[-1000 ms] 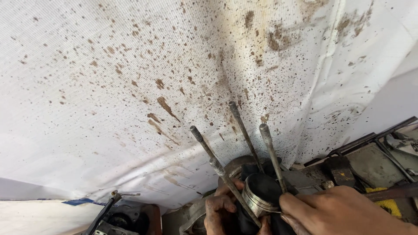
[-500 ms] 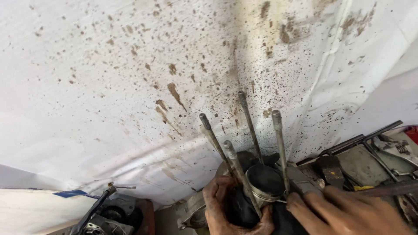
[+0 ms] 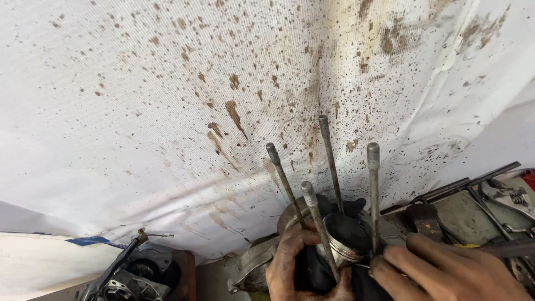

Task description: The person uses a pair of pliers to remove a piston ring from a piston held in a vise. The hands are covered in grease, and the task involves manipulating the ring with the tool while the piston is secured.

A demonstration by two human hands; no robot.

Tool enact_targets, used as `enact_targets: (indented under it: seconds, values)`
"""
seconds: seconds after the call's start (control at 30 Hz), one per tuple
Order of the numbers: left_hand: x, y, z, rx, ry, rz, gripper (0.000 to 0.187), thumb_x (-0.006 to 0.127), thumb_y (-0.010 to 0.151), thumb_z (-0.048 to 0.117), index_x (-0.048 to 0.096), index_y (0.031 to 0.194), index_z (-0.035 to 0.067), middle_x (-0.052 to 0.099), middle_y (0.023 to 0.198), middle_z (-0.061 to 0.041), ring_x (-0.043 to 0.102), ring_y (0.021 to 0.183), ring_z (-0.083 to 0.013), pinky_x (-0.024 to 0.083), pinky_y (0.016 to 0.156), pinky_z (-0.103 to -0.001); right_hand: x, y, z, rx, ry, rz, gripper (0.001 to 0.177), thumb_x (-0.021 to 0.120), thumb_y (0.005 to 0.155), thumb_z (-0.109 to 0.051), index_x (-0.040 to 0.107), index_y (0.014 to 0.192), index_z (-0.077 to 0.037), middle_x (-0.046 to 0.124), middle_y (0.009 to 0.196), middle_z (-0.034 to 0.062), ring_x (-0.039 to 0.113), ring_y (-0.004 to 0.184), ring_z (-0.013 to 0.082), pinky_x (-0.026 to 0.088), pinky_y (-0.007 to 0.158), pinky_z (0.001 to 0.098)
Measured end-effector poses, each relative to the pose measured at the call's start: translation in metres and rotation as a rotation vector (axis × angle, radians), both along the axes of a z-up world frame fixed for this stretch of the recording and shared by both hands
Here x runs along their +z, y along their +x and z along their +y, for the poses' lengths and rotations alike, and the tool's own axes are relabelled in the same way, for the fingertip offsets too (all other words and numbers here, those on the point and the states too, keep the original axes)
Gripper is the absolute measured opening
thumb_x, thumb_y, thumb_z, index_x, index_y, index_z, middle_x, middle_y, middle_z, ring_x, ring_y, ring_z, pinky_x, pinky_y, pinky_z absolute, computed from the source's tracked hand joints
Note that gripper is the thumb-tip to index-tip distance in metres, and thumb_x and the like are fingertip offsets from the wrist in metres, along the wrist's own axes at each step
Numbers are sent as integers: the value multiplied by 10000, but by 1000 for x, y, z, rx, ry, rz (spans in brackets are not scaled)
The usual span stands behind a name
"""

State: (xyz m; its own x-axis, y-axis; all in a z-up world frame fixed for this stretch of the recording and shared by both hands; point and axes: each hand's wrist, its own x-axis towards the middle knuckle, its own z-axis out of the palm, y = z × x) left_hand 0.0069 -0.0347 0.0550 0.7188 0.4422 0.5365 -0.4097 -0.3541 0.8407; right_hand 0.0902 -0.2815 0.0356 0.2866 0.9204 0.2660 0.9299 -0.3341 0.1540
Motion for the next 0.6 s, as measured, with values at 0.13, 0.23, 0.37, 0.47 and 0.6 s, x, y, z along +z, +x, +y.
enact_targets:
  seconds: [0.13, 0.23, 0.37, 0.47, 0.6]
  values:
    - [-7, 2, -4, 18, -33, -11, 375, 906, 772, 184, 666, 1015, 30, 798, 1110, -205, 798, 1081, -319, 666, 967, -427, 6, 13, 4, 35, 23, 122, 348, 648, 916, -397, 703, 1165, -160, 686, 1039, 104, 740, 923, 308, 618, 607, 401]
    - [-8, 4, -8, 31, -65, -43, 366, 915, 813, 213, 651, 997, 39, 795, 1137, -227, 794, 1099, -340, 684, 961, -447, 10, 17, 11, 47, 10, 137, 362, 666, 903, -427, 707, 1135, -153, 703, 1025, 121, 744, 916, 318, 614, 568, 399]
    - [-9, 1, -4, 10, -66, -24, 372, 919, 830, 249, 645, 985, 50, 794, 1154, -233, 788, 1120, -350, 668, 954, -458, 11, 17, 17, -5, -3, 253, 305, 662, 974, -440, 704, 1064, -152, 721, 1002, 93, 763, 906, 284, 612, 532, 375]
    - [-12, 2, 0, -20, -8, -1, 393, 930, 826, 274, 654, 996, 52, 779, 1194, -245, 764, 1156, -362, 630, 957, -471, 13, 17, 18, -56, -169, 269, 290, 621, 1026, -444, 695, 1087, -170, 716, 969, 56, 768, 897, 254, 630, 584, 378]
    - [-12, 1, 3, -54, 38, -21, 394, 929, 833, 273, 660, 1014, 49, 761, 1251, -265, 761, 1215, -381, 649, 998, -484, 4, 15, 17, -71, -256, 279, 303, 609, 1007, -412, 685, 1139, -150, 716, 981, 65, 770, 881, 252, 634, 575, 388]
